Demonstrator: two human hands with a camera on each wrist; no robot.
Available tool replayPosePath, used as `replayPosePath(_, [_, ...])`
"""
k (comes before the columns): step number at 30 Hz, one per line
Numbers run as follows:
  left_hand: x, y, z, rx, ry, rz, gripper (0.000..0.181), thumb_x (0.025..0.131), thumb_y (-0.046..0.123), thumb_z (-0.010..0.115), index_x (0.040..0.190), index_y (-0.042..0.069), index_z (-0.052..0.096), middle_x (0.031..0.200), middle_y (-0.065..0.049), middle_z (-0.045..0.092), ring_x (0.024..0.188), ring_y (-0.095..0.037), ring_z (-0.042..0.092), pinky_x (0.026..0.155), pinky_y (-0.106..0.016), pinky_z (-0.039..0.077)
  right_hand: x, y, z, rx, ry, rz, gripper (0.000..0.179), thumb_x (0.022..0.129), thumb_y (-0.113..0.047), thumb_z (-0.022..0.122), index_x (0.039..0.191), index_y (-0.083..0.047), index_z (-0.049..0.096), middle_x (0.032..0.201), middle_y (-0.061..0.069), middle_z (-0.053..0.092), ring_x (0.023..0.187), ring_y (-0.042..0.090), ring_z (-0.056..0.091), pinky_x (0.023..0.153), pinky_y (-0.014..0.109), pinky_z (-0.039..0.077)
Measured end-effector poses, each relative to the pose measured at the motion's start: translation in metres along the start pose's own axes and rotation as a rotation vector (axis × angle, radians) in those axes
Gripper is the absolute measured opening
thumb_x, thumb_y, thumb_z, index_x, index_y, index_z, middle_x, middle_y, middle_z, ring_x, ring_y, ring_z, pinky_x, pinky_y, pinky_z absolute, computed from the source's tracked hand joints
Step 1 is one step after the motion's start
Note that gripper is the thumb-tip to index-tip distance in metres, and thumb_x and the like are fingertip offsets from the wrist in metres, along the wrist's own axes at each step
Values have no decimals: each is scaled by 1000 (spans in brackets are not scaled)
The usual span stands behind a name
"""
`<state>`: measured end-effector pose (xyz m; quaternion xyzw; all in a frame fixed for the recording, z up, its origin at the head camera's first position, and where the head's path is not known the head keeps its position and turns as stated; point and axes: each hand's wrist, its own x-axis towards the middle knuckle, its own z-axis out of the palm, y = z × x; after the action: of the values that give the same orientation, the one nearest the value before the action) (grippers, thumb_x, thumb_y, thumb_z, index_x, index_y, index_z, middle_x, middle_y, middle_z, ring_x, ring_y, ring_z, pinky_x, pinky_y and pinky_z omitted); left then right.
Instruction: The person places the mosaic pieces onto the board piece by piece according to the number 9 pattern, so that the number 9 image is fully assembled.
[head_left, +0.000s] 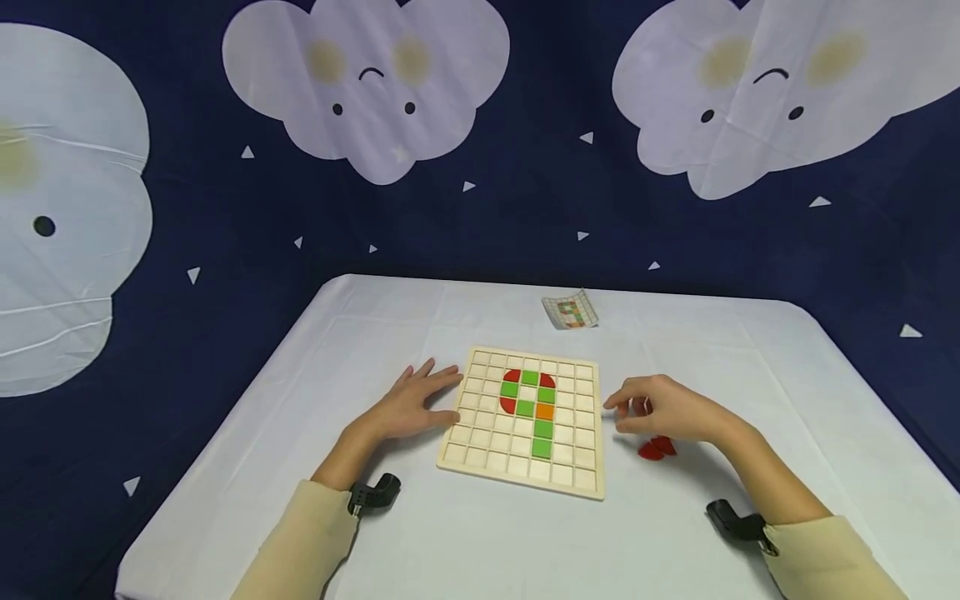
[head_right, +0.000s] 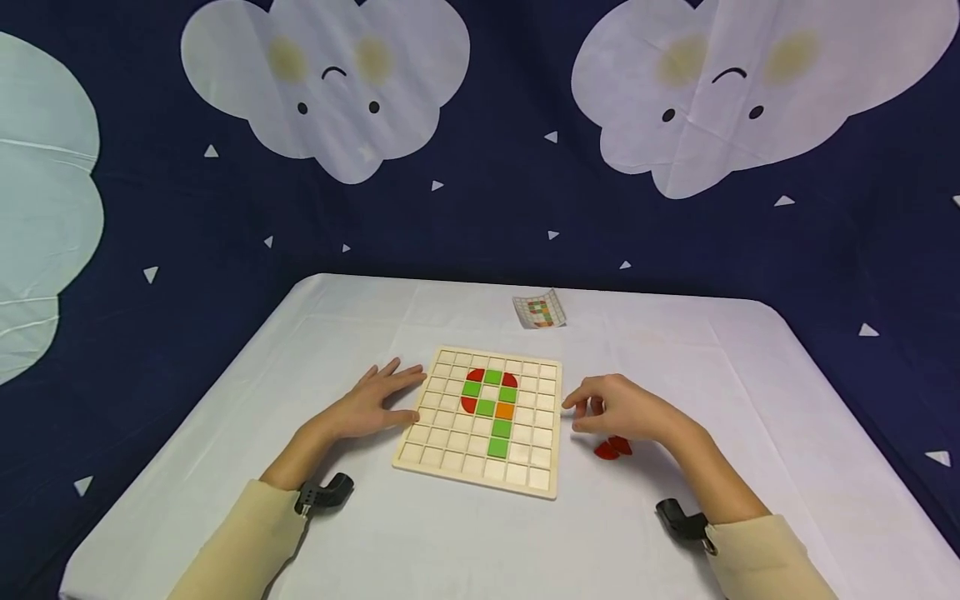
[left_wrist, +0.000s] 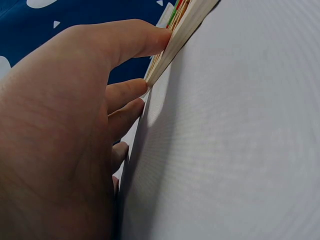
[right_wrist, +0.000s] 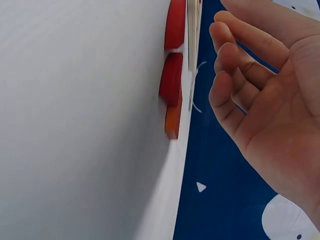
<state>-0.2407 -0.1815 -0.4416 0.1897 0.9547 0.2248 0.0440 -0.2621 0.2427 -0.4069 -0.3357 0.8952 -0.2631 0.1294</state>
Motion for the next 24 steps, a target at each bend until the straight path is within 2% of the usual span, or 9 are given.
replayPosePath(10, [1,1,0,3,0,1,71,84,52,64,146,24,44,152,7,32,145,-24,9,115,-46,1,-13,10,-4,10,-15,47,31,80,-33,79,108,-23,72,96,-7,64,80,14,55,67,27,49])
replayPosePath(17, [1,1,-1,0,0,-11,71,84,52,65,146,24,44,152,7,32,145,-23,8,115,-45,-1,-18,15,-10,56,-49,28,23,78,-28,81,98,-21,72,90,-4,63,76,14,54,65,26,48])
replayPosePath(24, [0,0,0,-3,1,-2,71,84,51,64,146,23,44,152,6,33,145,-25,9,115,-46,0,-25,25,-13,76,-100,51,33,74,-28,83,101,-19,67,87,1,59,80,20,53,66,26,45])
